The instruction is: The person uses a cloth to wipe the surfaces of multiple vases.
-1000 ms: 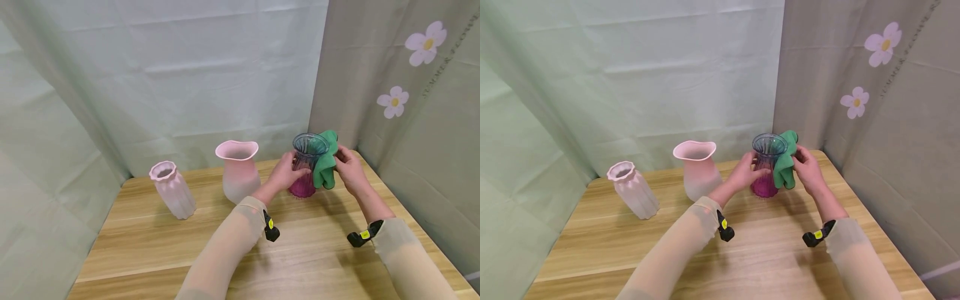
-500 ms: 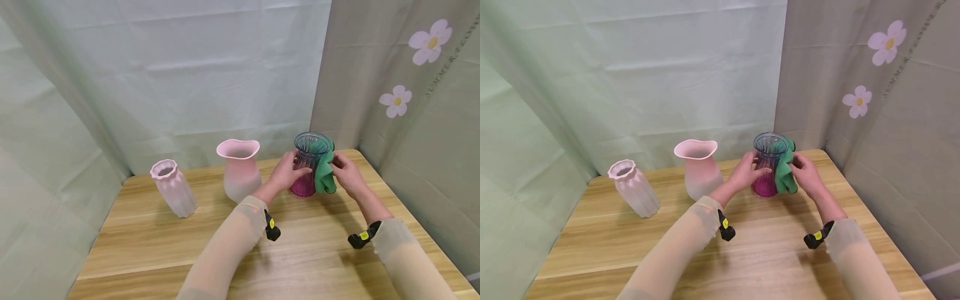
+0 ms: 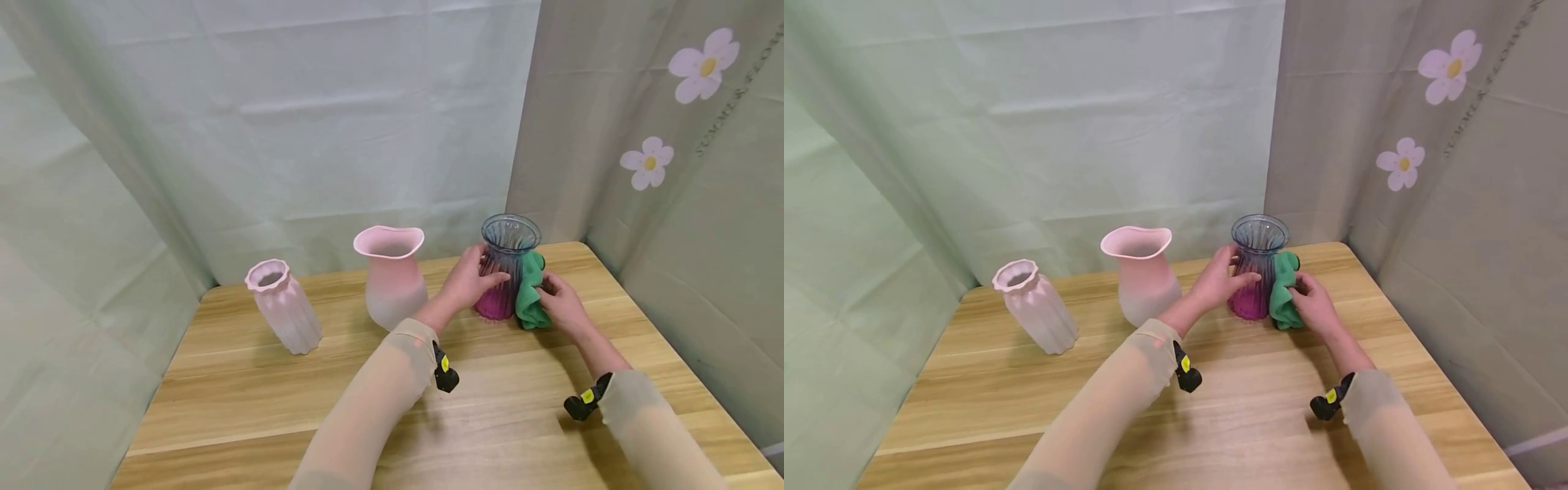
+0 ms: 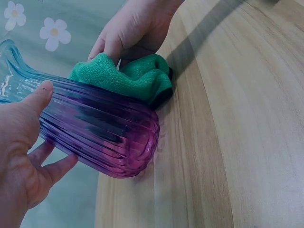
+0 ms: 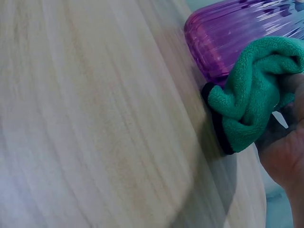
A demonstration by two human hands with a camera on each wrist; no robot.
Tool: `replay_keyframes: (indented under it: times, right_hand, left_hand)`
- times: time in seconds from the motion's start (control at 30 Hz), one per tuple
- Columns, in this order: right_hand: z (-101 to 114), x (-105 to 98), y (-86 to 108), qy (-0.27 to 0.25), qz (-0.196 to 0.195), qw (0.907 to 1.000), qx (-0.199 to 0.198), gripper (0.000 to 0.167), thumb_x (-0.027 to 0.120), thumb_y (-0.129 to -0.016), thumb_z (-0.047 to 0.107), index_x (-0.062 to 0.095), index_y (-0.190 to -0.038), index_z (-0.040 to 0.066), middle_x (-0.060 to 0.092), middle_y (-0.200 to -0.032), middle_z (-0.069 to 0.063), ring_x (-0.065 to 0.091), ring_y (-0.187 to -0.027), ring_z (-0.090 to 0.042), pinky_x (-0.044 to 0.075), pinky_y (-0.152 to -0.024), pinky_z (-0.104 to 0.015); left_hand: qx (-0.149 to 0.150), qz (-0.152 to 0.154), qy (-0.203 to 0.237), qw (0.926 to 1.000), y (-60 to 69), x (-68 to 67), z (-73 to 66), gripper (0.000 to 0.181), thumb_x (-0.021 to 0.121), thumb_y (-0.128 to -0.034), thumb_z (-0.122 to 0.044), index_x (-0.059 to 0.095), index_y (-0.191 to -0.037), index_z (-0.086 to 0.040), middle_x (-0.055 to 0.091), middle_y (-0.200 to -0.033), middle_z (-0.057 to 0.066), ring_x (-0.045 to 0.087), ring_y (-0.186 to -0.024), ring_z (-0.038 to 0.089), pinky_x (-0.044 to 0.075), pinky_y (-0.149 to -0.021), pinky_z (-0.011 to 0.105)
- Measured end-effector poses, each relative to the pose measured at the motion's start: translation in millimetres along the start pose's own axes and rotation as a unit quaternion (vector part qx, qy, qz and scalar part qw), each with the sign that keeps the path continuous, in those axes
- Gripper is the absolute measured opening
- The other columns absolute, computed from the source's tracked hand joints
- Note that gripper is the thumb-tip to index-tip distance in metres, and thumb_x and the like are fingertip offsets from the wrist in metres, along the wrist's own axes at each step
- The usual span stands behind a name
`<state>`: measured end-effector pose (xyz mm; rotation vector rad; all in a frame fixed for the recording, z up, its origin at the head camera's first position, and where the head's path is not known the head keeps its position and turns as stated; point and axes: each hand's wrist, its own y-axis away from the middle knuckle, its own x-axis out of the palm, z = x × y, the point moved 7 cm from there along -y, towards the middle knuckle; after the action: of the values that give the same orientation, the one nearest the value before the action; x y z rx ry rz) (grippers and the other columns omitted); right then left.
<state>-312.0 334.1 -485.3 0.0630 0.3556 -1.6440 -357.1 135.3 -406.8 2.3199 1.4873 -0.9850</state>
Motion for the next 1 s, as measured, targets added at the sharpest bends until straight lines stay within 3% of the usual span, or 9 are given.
replay_keyframes:
  times: [0.2,0.47,0.57,0.63,0.73,0.87,0.93,1.0]
  right_hand:
    - [11,-1,-3.0,-0.017,0.003,0.9998,0.003,0.034,0.053,-0.107,0.011,0.051,-0.134,-0.009,0.061,-0.111,0.011,0.057,-0.101,-0.001,0.051,-0.083,-0.015]
    - [49,-3,-11.3,-0.067,0.002,0.9974,-0.026,0.015,0.054,-0.107,0.012,0.059,-0.121,0.016,0.064,-0.11,0.015,0.058,-0.104,-0.003,0.051,-0.084,-0.016]
    - [63,-4,-14.9,-0.109,0.002,0.9934,-0.036,0.016,0.055,-0.107,0.01,0.06,-0.119,0.018,0.065,-0.111,0.013,0.059,-0.103,-0.003,0.051,-0.085,-0.016]
    - [71,-5,-15.7,-0.156,0.0,0.9868,-0.045,0.016,0.054,-0.106,0.008,0.062,-0.116,0.018,0.067,-0.109,0.011,0.061,-0.099,-0.004,0.052,-0.082,-0.016]
    - [79,-7,-16.1,-0.256,-0.008,0.9649,-0.057,0.018,0.054,-0.106,0.004,0.065,-0.113,0.016,0.067,-0.106,0.005,0.062,-0.091,-0.005,0.053,-0.074,-0.018]
    - [85,-10,-16.9,-0.334,-0.019,0.9399,-0.068,0.02,0.054,-0.105,0.003,0.065,-0.117,0.014,0.064,-0.109,0.001,0.063,-0.09,-0.008,0.054,-0.069,-0.02]
    - [86,-10,-17.5,-0.341,-0.019,0.9373,-0.072,0.021,0.054,-0.105,0.003,0.064,-0.12,0.014,0.063,-0.111,0.001,0.064,-0.092,-0.008,0.056,-0.069,-0.022]
    - [86,-10,-18.2,-0.331,-0.021,0.9404,-0.074,0.021,0.055,-0.105,0.003,0.064,-0.12,0.014,0.063,-0.11,0.001,0.063,-0.088,-0.007,0.053,-0.067,-0.019]
  left_hand:
    - [0.001,-0.001,0.002,1.0,0.3,-1.2,-0.6,0.074,0.077,-0.0931,-0.039,0.043,-0.151,-0.008,0.05,-0.145,0.013,0.05,-0.135,0.024,0.043,-0.111,0.036]
    - [-0.002,-0.001,-0.003,1.0,-0.6,-0.8,0.8,0.078,0.076,-0.0937,-0.039,0.039,-0.155,-0.007,0.048,-0.148,0.013,0.048,-0.138,0.024,0.04,-0.113,0.037]
    - [-0.003,0.001,-0.009,1.0,0.0,-1.1,0.9,0.078,0.075,-0.0942,-0.04,0.039,-0.155,-0.007,0.048,-0.148,0.013,0.047,-0.138,0.025,0.04,-0.114,0.037]
    - [-0.001,0.002,-0.01,0.9999,0.3,-1.2,0.7,0.077,0.075,-0.0943,-0.039,0.039,-0.154,-0.007,0.048,-0.148,0.013,0.048,-0.137,0.025,0.04,-0.114,0.036]
    - [0.001,0.001,-0.01,1.0,0.3,-0.8,0.5,0.074,0.076,-0.0941,-0.038,0.041,-0.153,-0.008,0.049,-0.145,0.013,0.049,-0.136,0.024,0.041,-0.113,0.036]
    - [0.003,0.001,-0.009,1.0,-0.3,0.2,0.5,0.073,0.076,-0.0941,-0.038,0.042,-0.152,-0.008,0.05,-0.144,0.013,0.049,-0.135,0.024,0.041,-0.113,0.036]
    - [0.004,0.001,-0.008,1.0,-0.4,0.3,0.5,0.073,0.075,-0.0944,-0.038,0.042,-0.152,-0.008,0.05,-0.144,0.013,0.049,-0.135,0.024,0.04,-0.113,0.036]
    - [0.004,0.002,-0.008,1.0,-0.3,0.3,0.8,0.073,0.075,-0.0946,-0.037,0.042,-0.152,-0.007,0.05,-0.144,0.014,0.049,-0.135,0.024,0.04,-0.113,0.036]
